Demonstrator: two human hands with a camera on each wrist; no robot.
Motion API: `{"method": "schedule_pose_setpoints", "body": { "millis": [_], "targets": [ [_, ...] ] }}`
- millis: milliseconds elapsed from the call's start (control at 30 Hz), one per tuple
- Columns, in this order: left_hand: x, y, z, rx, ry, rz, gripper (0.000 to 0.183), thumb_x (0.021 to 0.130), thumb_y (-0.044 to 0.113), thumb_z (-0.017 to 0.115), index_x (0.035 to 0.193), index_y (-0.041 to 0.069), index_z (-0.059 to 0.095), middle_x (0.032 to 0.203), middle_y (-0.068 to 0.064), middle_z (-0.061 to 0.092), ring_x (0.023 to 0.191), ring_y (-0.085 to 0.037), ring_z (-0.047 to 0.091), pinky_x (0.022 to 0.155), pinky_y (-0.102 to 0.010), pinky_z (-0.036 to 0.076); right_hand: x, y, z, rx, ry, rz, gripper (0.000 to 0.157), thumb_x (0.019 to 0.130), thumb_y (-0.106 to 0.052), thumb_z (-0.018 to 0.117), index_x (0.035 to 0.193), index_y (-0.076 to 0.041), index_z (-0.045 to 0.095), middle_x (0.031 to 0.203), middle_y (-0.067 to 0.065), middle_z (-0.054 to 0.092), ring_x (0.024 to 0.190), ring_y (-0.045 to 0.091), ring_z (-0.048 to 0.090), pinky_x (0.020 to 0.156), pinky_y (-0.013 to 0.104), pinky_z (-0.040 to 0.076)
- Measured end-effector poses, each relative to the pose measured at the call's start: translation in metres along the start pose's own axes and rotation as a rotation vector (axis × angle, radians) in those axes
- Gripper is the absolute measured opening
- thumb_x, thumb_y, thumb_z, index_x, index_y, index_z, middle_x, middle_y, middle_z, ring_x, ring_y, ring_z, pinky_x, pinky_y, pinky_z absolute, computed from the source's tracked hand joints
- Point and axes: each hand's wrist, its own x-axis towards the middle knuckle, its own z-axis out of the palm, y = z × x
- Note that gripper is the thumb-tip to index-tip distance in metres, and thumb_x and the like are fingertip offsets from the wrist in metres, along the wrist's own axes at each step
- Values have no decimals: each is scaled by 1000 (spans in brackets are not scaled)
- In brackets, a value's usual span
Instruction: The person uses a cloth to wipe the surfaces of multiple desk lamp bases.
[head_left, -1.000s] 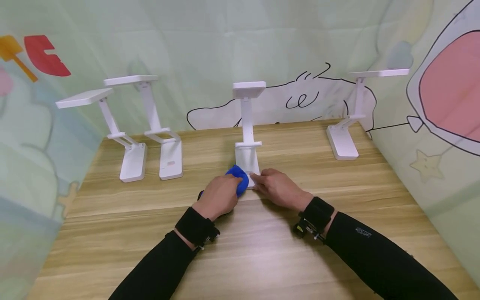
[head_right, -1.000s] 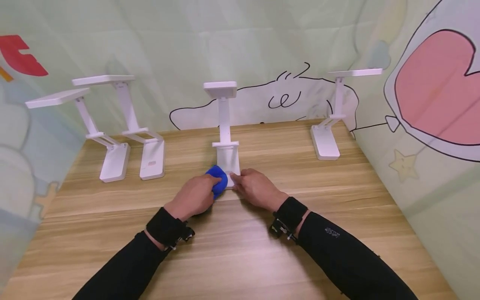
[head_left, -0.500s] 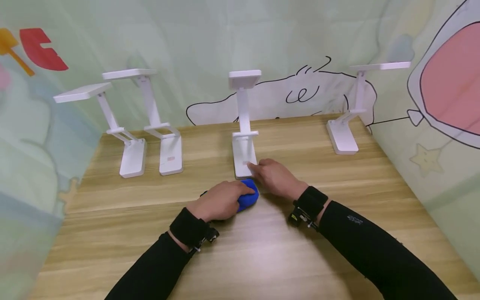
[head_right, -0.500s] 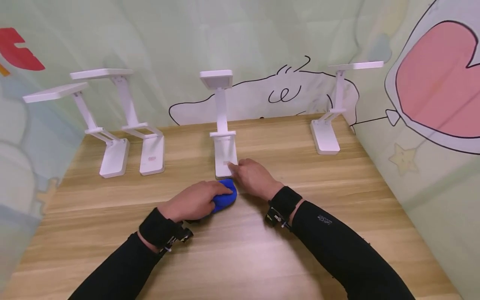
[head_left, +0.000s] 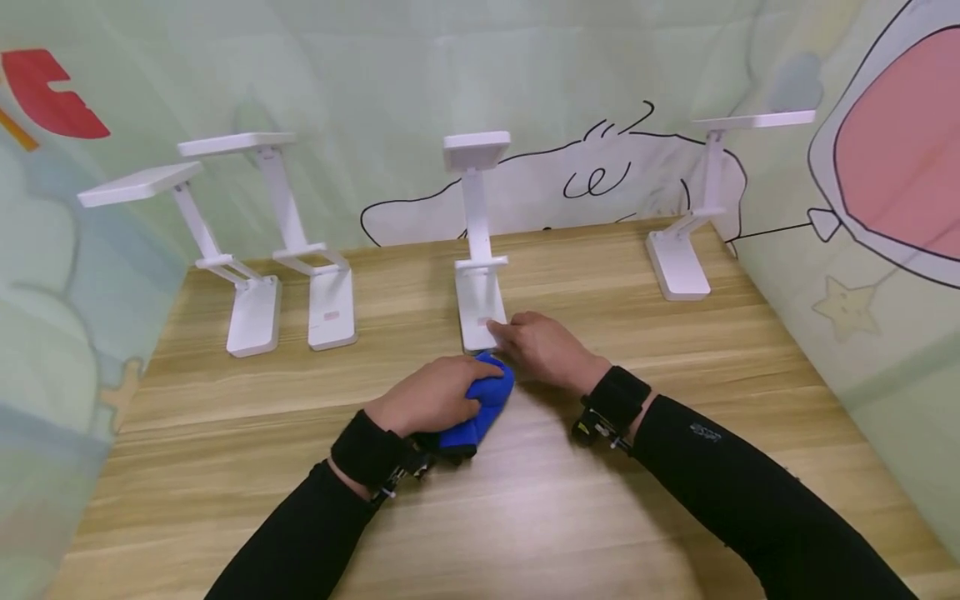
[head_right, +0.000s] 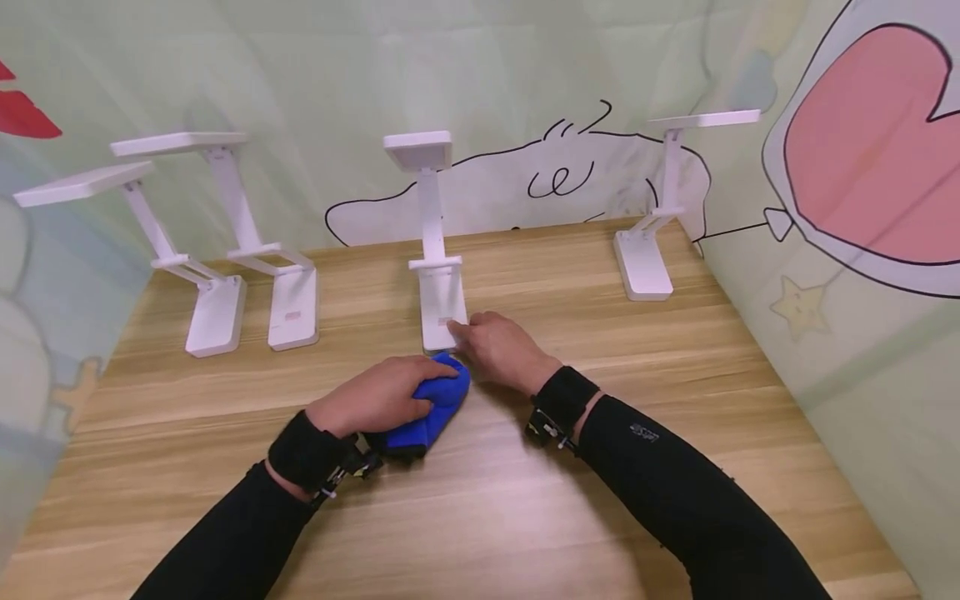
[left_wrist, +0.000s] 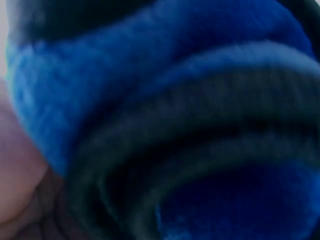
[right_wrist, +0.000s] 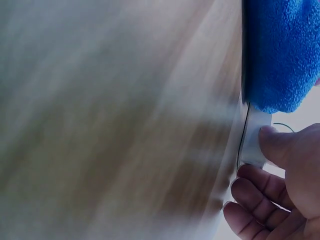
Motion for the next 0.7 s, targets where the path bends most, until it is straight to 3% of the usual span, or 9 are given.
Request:
{"method": "schedule_pose_setpoints", "body": {
  "millis": [133,267,433,700],
  "targets": [
    [4,-1,4,-81,44,0,46,94,19,59,140,18,51,137,-5,55,110,-16,55,93,-37,50,-3,0,-2,43,-25,51,42,97,-21,57,136,-7,55,81,6,59,68,16,50,59,31,46],
    [9,0,12,-166,97,6,44,93,22,61,136,16,52,136,-7,55,118,-19,51,99,-40,46,-8,2,-6,94,-33,119,42,98,-23,56,136,-6,54,86,7,61,73,17,52,64,34,48],
    [12,2,20,-225,106,-16,42,93,24,61,132,16,52,134,-10,53,120,-21,49,101,-42,44,-15,4,-11,157,-21,200,42,98,-24,55,135,-5,55,89,6,62,75,18,53,67,36,48],
    [24,10,30,-363,215,-60,38,95,26,59,127,10,46,129,-15,55,118,-25,51,100,-45,44,-20,11,-14,178,-7,238,40,100,-26,52,133,-4,56,95,7,64,79,18,56,72,39,50]
  ]
}}
